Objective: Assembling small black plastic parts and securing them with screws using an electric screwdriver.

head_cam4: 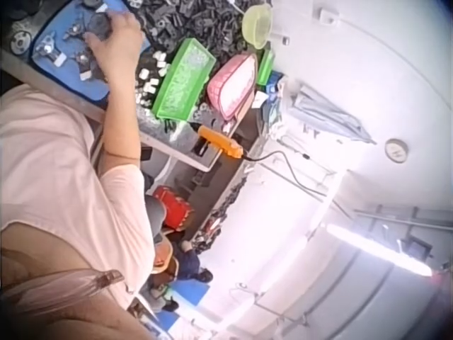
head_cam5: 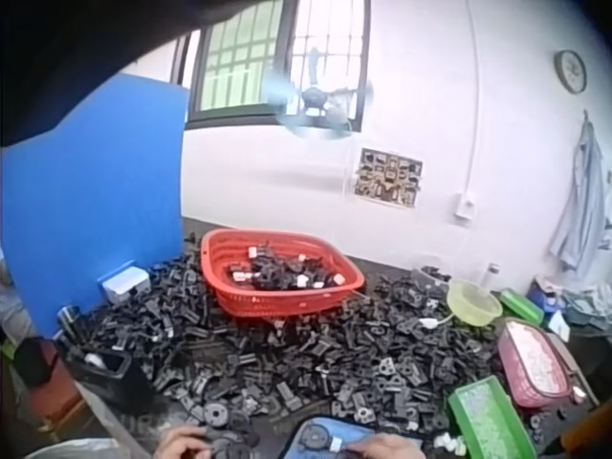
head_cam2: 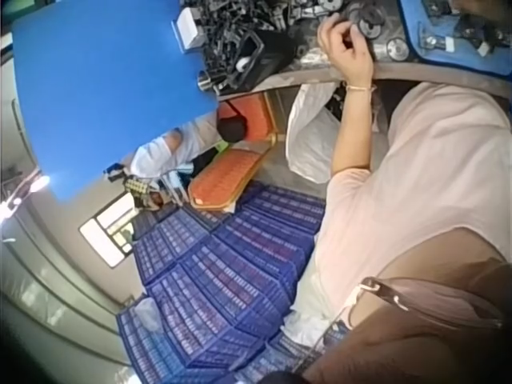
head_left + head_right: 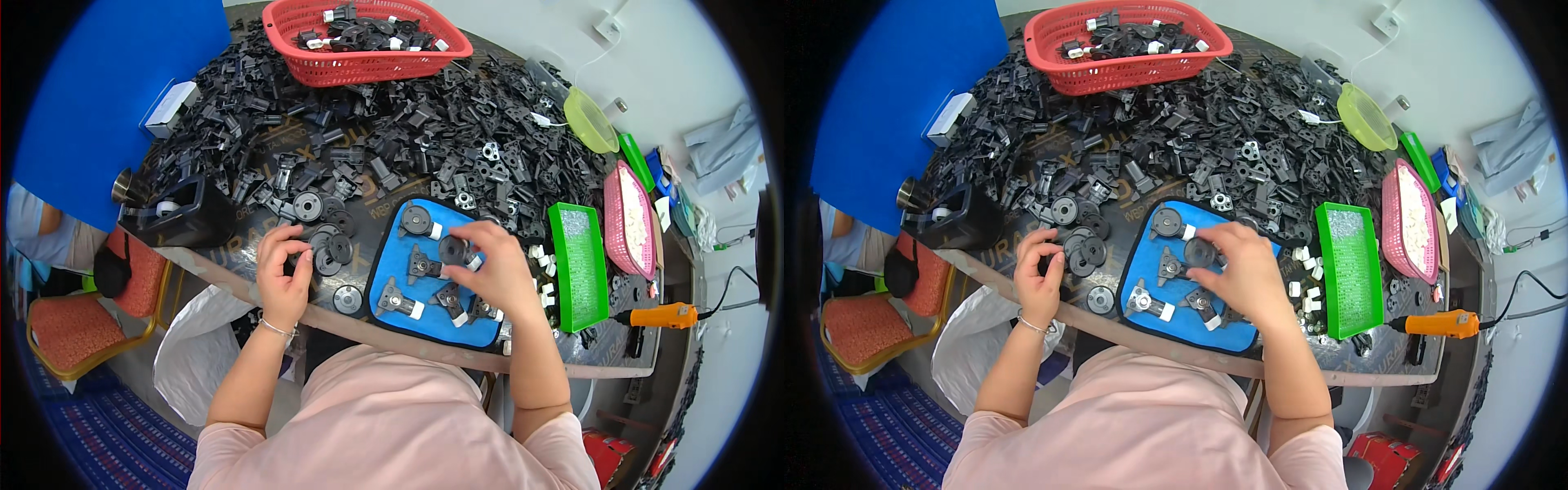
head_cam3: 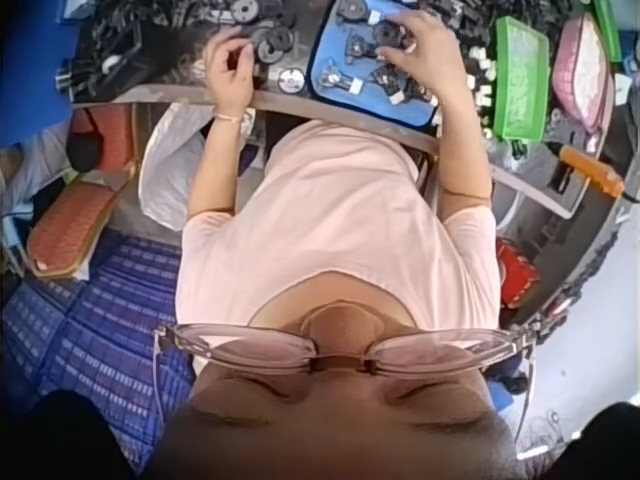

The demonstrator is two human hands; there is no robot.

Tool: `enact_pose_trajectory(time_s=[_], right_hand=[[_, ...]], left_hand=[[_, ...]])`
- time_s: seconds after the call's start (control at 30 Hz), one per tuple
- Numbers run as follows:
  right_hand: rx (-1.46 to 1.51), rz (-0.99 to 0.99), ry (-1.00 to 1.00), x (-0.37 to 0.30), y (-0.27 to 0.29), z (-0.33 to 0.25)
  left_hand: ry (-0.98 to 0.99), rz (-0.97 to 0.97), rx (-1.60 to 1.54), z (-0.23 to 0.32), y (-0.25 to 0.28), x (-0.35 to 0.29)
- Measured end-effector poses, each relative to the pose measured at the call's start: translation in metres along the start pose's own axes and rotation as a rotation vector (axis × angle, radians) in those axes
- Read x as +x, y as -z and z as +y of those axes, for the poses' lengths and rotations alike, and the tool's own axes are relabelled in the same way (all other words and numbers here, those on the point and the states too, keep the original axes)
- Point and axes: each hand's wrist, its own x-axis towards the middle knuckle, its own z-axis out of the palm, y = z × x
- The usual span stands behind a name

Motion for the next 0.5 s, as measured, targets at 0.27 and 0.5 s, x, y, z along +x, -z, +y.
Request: enact_pose_trajectory(time_s=[0.27,0.5], right_hand=[[0.024,-0.296,0.142,-0.016,-0.002,-0.02],[-0.006,-0.35,0.078,-0.016,0.001,-0.021]], left_hand=[[-0.006,0.002,0.004,-0.002,0.0,0.0],[0.001,0.0,0.024,0.0,0.001,0.0]])
